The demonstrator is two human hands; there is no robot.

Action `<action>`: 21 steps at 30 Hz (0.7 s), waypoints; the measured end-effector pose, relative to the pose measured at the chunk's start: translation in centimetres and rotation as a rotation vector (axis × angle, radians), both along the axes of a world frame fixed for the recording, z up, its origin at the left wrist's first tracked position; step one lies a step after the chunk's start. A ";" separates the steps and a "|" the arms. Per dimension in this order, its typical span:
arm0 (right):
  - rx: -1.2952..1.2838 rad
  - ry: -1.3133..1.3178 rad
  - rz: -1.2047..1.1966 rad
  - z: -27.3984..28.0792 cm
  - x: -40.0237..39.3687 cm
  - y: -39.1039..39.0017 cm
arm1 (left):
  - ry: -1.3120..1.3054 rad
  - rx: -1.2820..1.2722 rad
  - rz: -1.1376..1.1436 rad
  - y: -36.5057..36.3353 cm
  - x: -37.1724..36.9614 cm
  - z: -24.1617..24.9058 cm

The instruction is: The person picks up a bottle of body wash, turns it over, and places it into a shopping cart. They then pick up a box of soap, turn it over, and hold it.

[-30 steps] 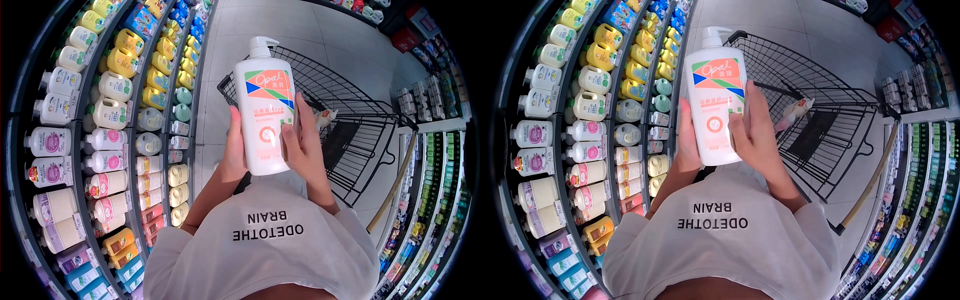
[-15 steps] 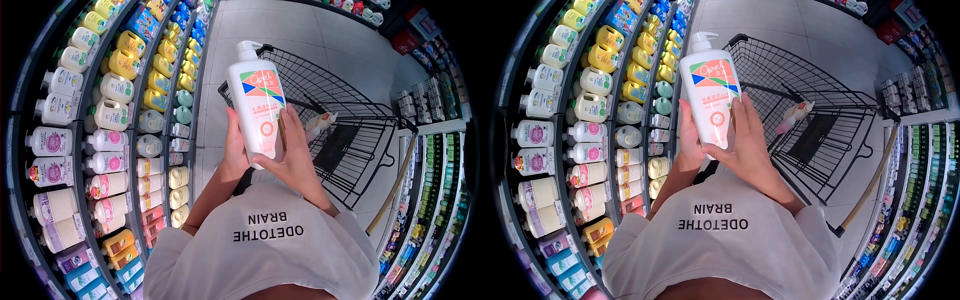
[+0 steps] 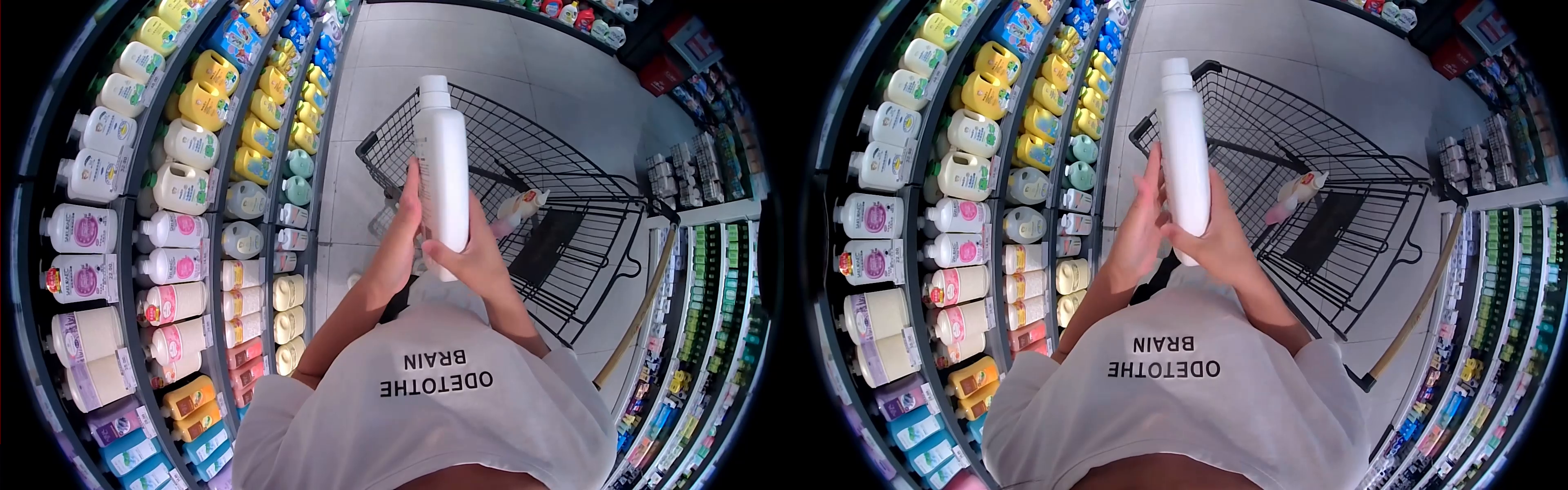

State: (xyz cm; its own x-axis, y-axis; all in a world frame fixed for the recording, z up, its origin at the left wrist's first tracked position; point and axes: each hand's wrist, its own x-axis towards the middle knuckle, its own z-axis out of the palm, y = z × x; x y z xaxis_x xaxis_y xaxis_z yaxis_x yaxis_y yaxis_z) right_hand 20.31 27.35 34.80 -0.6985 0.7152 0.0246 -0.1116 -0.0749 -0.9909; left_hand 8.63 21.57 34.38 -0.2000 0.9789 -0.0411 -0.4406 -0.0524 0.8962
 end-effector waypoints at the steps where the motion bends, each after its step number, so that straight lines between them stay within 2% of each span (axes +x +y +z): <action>1: -0.070 0.054 0.003 -0.7 0.3 0.3 | 0.088 -0.026 0.009 -0.2 -0.2 -0.2; 6: -0.478 0.315 0.038 -2.0 2.1 1.7 | 0.381 0.029 0.158 -0.6 -0.4 -0.9; 8: -0.558 0.430 0.054 -2.5 2.4 1.8 | 0.507 0.045 0.177 -0.5 -0.4 -0.7; 11: -0.643 0.550 0.099 -3.1 2.9 1.5 | 0.502 0.071 0.203 0.0 -0.2 -0.3; 14: -0.704 0.623 0.132 -3.5 3.2 1.0 | 0.129 0.026 -0.013 0.0 0.2 1.2; 21: -0.648 0.589 0.145 -3.1 3.4 0.7 | 0.090 0.079 0.017 -0.7 1.0 2.2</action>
